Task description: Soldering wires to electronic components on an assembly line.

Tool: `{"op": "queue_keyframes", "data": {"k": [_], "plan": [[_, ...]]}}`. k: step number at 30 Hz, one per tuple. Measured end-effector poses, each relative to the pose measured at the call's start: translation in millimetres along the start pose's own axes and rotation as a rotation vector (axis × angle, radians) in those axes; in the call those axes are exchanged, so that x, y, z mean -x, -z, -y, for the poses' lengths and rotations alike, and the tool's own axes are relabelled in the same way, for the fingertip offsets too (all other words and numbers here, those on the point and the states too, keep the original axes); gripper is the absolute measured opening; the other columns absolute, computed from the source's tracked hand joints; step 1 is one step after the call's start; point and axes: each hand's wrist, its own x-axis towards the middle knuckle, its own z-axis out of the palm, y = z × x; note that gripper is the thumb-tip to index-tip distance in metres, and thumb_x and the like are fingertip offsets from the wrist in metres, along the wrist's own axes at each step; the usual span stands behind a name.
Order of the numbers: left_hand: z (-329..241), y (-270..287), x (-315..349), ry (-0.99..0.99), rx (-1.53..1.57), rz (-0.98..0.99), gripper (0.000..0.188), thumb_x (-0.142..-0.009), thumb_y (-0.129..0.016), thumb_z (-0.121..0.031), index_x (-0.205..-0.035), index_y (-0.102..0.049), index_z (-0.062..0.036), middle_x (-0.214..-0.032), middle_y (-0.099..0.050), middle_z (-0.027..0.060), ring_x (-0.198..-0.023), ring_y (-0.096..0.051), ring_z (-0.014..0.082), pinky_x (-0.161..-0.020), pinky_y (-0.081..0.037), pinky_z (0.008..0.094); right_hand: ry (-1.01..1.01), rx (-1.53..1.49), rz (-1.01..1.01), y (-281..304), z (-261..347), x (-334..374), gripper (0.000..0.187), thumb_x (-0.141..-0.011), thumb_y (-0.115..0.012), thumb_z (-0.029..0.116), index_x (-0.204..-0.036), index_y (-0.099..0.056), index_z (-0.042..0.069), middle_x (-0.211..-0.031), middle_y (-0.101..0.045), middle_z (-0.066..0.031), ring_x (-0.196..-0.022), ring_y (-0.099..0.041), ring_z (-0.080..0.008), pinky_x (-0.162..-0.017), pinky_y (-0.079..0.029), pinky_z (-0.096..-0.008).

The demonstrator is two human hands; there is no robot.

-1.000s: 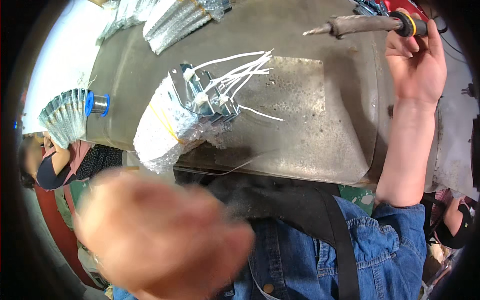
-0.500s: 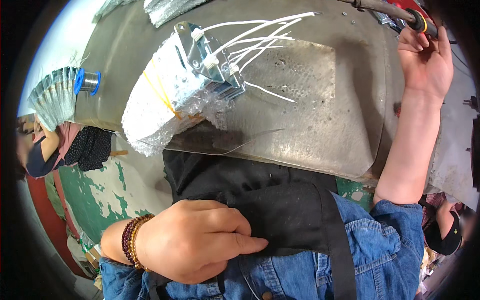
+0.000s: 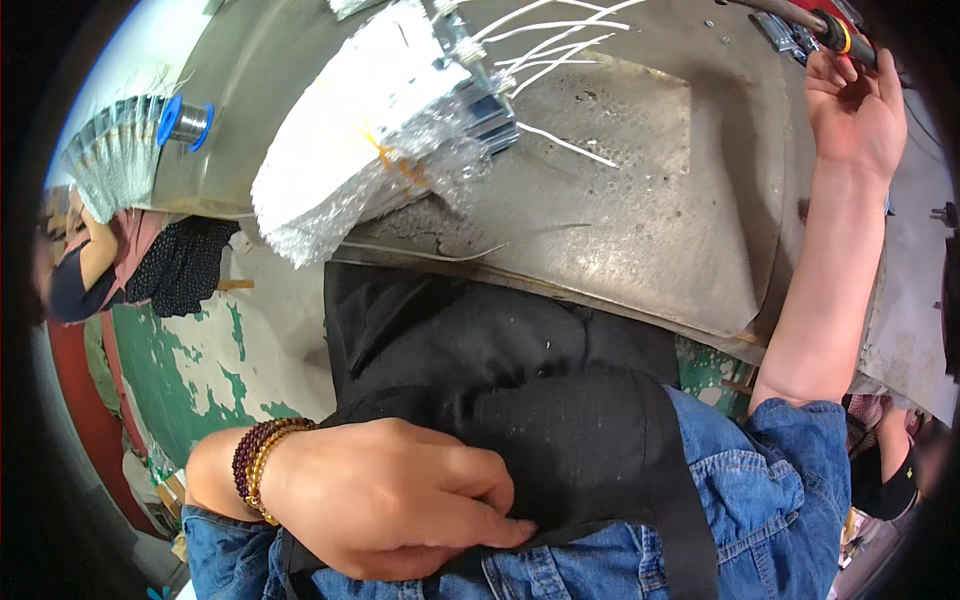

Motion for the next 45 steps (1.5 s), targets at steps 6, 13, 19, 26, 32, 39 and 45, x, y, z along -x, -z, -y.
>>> {"op": "queue_keyframes", "data": {"k": [6,13,19,26,32,39,45], "plan": [[1.4,-12.1,5.4,-0.001,0.176,0.081,0.027,-0.094,-0.055,-0.006,-0.117,-0.066,0.0046,-0.097,-0.064,0.0140,-0.081,-0.066,0.0281,-0.073,-0.055,0.0326,-0.016,-0.039,0.083,-2.5,-3.1,1.8,0.029,-0.100,-0.048,0.020,-0.097,-0.055,-0.007,-0.077,-0.052,-0.0131,-0.071,-0.043,-0.0199,-0.066,-0.036,-0.0325],[-6.3,-9.3,-7.4,0.658,0.757,-0.154,0.018,-0.104,-0.049,-0.015,-0.117,-0.053,-0.0033,-0.078,-0.067,0.0049,-0.072,-0.067,0.0126,-0.063,-0.053,0.0264,-0.025,-0.086,0.048,0.1,-8.2,-2.1,0.029,-0.101,-0.051,0.022,-0.096,-0.056,-0.006,-0.078,-0.054,-0.0125,-0.071,-0.046,-0.0213,-0.067,-0.038,-0.0341],[71.4,-6.4,-33.7,0.196,-0.572,-0.416,0.018,-0.084,-0.074,-0.016,-0.096,-0.066,-0.0052,-0.077,-0.062,0.0061,-0.073,-0.063,0.0197,-0.064,-0.052,0.0339,-0.036,-0.012,0.005,33.6,-1.6,-25.1,0.029,-0.101,-0.053,0.024,-0.098,-0.059,-0.004,-0.082,-0.059,-0.0128,-0.070,-0.048,-0.0226,-0.067,-0.040,-0.0349],[91.7,-19.8,-42.2,0.102,-0.775,-0.291,0.016,-0.081,-0.074,-0.019,-0.093,-0.069,-0.0086,-0.086,-0.062,0.0087,-0.079,-0.063,0.0292,-0.071,-0.053,0.0371,0.046,-0.041,-0.008,27.3,-2.6,-23.5,0.028,-0.100,-0.055,0.024,-0.096,-0.060,-0.002,-0.081,-0.059,-0.0114,-0.070,-0.049,-0.0224,-0.068,-0.042,-0.0359],[82.9,-24.5,-36.9,0.101,-0.677,-0.503,0.012,-0.081,-0.075,-0.015,-0.083,-0.067,-0.0078,-0.085,-0.064,0.0079,-0.082,-0.064,0.0273,-0.071,-0.053,0.0365,0.033,-0.049,-0.028,17.7,3.4,-16.6,0.028,-0.101,-0.054,0.024,-0.096,-0.059,-0.003,-0.081,-0.058,-0.0110,-0.071,-0.049,-0.0221,-0.068,-0.041,-0.0350],[65.3,-37.2,-21.7,-0.044,-0.719,-0.669,0.015,-0.081,-0.076,-0.013,-0.091,-0.067,-0.0052,-0.091,-0.067,0.0103,-0.081,-0.066,0.0279,-0.070,-0.053,0.0367,0.037,-0.074,0.066,20.3,1.9,-16.6,0.027,-0.101,-0.053,0.023,-0.096,-0.058,-0.003,-0.082,-0.058,-0.0108,-0.070,-0.048,-0.0215,-0.067,-0.041,-0.0347],[19.2,-52.1,-4.9,-0.464,-1.325,-0.396,0.016,-0.079,-0.072,-0.016,-0.094,-0.069,-0.0126,-0.103,-0.069,0.0047,-0.070,-0.060,0.0121,-0.060,-0.046,0.0230,0.049,-0.056,-0.007,19.0,2.0,-17.2,0.027,-0.101,-0.053,0.023,-0.094,-0.058,-0.002,-0.082,-0.058,-0.0117,-0.070,-0.048,-0.0220,-0.069,-0.041,-0.0355]]}}
